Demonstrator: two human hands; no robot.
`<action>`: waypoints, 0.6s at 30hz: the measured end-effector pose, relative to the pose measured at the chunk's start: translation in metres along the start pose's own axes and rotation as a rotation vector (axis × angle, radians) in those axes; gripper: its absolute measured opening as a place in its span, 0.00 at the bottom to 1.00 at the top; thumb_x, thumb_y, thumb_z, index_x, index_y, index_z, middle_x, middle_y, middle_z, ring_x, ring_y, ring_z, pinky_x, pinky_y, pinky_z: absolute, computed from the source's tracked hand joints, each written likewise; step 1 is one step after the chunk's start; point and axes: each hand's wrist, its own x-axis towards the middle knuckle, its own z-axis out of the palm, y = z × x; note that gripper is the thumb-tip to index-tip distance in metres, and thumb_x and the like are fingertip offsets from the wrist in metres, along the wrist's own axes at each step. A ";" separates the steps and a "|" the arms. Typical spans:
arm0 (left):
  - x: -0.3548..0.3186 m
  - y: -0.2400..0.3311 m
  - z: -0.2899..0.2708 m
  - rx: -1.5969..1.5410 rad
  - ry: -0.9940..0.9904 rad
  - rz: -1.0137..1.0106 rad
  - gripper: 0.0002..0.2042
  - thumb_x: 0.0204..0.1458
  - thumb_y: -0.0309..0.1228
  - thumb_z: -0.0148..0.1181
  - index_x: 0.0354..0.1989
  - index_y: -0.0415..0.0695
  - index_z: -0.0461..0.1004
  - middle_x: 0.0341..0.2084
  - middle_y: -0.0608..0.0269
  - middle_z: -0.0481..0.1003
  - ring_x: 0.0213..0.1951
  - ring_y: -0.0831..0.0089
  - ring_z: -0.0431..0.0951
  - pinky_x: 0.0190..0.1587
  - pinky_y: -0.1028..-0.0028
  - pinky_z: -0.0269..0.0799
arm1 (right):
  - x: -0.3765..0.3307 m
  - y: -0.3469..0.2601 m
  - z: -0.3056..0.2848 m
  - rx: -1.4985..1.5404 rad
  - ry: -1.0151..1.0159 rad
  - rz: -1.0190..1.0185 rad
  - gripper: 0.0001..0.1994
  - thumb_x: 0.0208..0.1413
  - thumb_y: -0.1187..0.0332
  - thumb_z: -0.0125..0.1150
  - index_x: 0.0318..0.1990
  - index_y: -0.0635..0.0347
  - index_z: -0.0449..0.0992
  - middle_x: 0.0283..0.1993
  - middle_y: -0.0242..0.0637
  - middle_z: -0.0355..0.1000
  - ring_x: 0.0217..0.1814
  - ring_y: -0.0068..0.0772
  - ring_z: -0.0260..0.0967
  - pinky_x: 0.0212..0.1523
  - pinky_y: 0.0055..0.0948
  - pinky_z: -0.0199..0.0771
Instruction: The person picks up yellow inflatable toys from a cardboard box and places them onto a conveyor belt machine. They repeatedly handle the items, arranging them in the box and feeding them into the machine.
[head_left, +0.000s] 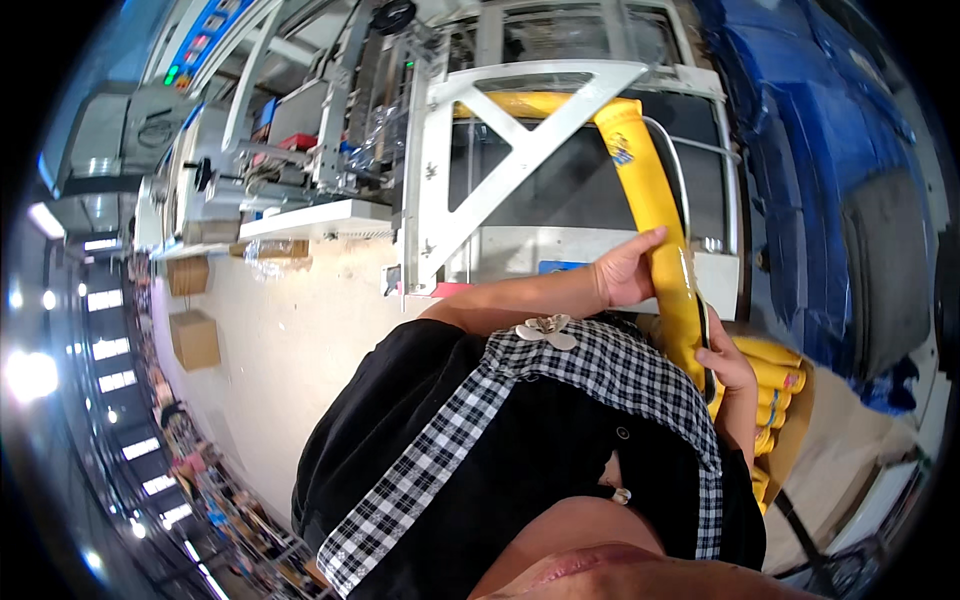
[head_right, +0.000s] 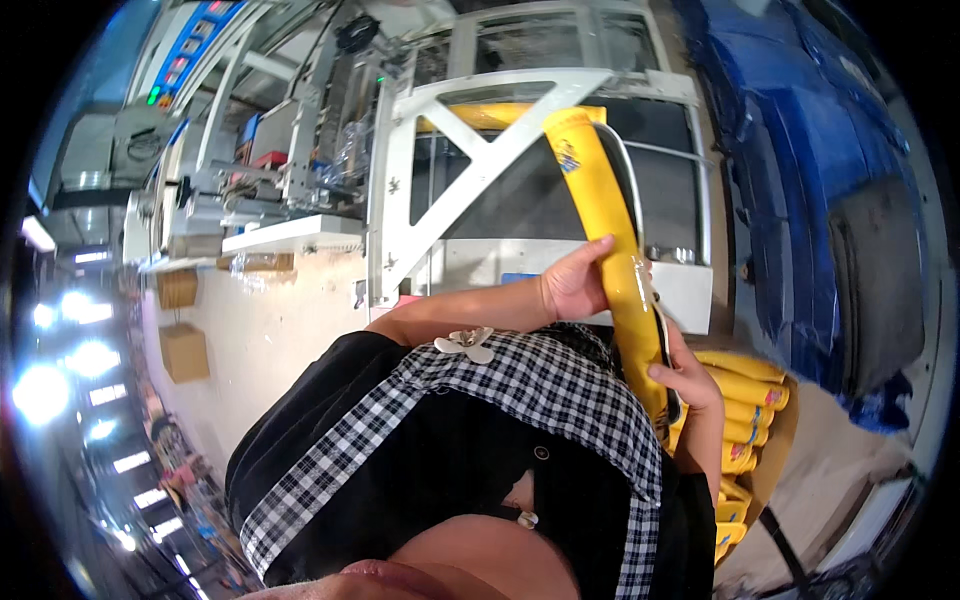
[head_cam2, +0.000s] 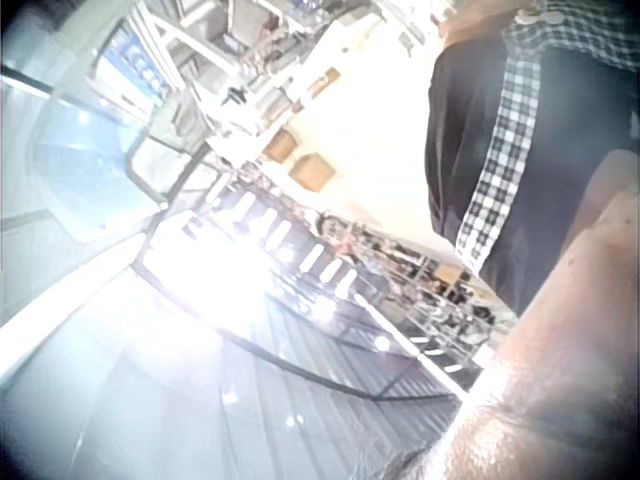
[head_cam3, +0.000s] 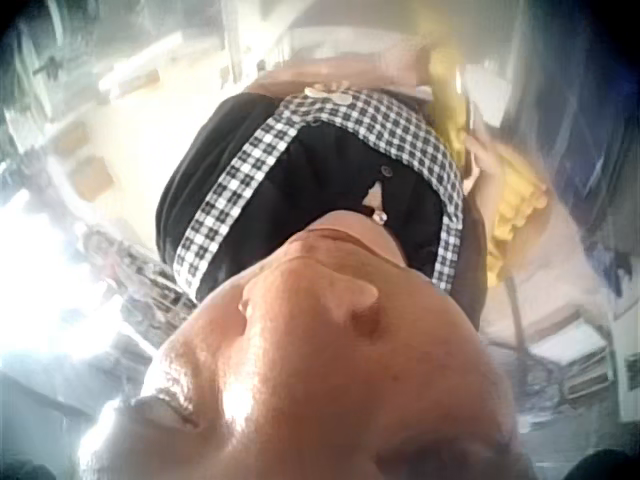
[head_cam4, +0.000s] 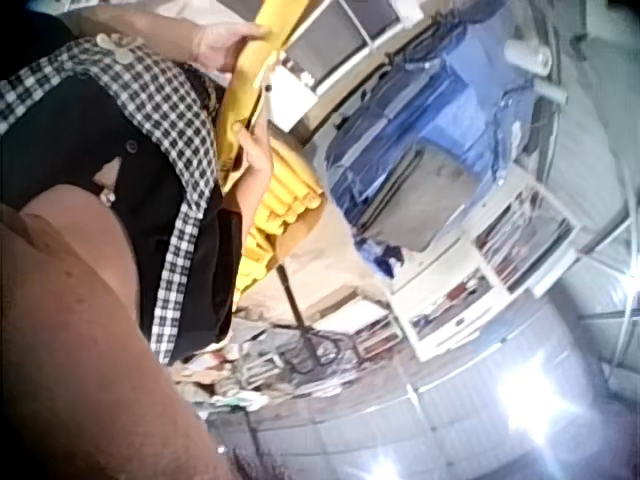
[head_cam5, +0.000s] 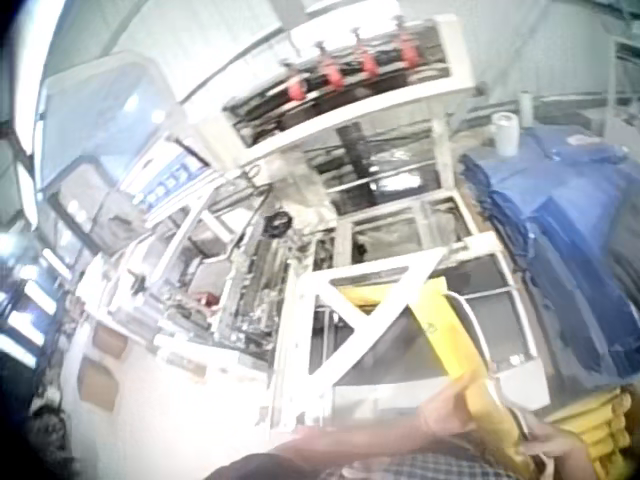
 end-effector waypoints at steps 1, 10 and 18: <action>-0.003 -0.003 0.004 -0.005 0.015 -0.002 0.27 0.50 0.50 0.63 0.55 0.48 0.67 0.50 0.58 0.72 0.54 0.61 0.71 0.60 0.55 0.61 | 0.007 -0.003 -0.003 -0.163 -0.014 -0.001 0.46 0.46 0.65 0.68 0.71 0.62 0.45 0.67 0.43 0.57 0.70 0.35 0.52 0.68 0.33 0.49; -0.010 -0.009 0.023 0.515 0.100 -0.229 0.32 0.58 0.42 0.58 0.67 0.45 0.53 0.62 0.58 0.61 0.66 0.69 0.54 0.65 0.56 0.53 | 0.060 0.011 -0.015 -0.360 0.299 -0.217 0.29 0.43 0.75 0.70 0.55 0.62 0.64 0.48 0.35 0.71 0.48 0.26 0.70 0.49 0.26 0.70; -0.020 0.001 -0.046 1.350 -0.215 -0.352 0.28 0.61 0.45 0.53 0.63 0.40 0.62 0.52 0.60 0.72 0.50 0.73 0.70 0.51 0.75 0.66 | 0.079 -0.022 -0.093 -0.919 0.627 -0.131 0.33 0.39 0.63 0.74 0.55 0.59 0.68 0.45 0.43 0.74 0.46 0.40 0.73 0.48 0.34 0.71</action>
